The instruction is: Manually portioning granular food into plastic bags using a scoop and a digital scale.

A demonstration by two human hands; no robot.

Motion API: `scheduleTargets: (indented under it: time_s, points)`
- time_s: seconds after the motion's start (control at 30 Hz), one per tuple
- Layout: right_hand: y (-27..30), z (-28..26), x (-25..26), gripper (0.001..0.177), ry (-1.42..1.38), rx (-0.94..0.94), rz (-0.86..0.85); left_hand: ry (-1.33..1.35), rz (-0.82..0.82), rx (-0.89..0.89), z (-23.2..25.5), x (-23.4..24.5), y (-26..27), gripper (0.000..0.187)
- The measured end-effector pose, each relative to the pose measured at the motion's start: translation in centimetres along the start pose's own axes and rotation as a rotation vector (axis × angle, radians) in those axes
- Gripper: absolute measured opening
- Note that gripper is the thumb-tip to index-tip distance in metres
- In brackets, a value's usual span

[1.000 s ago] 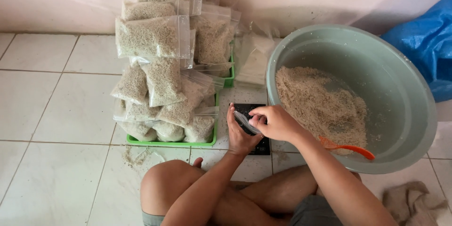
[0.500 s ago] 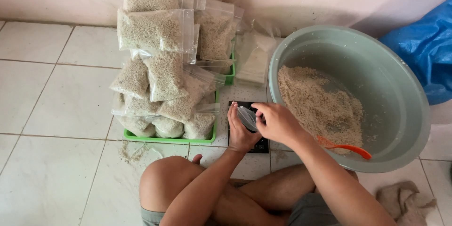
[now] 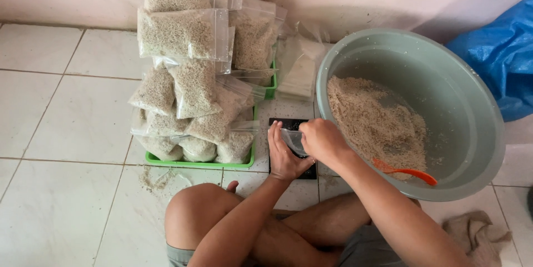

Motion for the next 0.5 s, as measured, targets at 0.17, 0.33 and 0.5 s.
scheduleTargets:
  time_s: [0.17, 0.33, 0.5]
  points:
    - [-0.5, 0.6, -0.9, 0.006, 0.18, -0.035, 0.111, -0.067, 0.074, -0.032, -0.7, -0.3, -0.2, 0.102]
    - [-0.4, 0.6, -0.9, 0.009, 0.154, -0.05, 0.147, -0.062, 0.061, -0.026, -0.6, 0.2, 0.0, 0.092]
    - [-0.3, -1.0, 2.9, 0.014, 0.136, -0.026, 0.209, -0.007, 0.024, -0.006, 0.0, 0.8, -0.6, 0.078]
Point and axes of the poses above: each hand's wrist, its own y-axis away from the middle knuckle, its own x-axis out of the back of the hand, z = x × y, the point moved 1 cm from there along -y, towards the middle knuckle, and after that the axes turned 9 degrees about x, right-handed, at the moved point
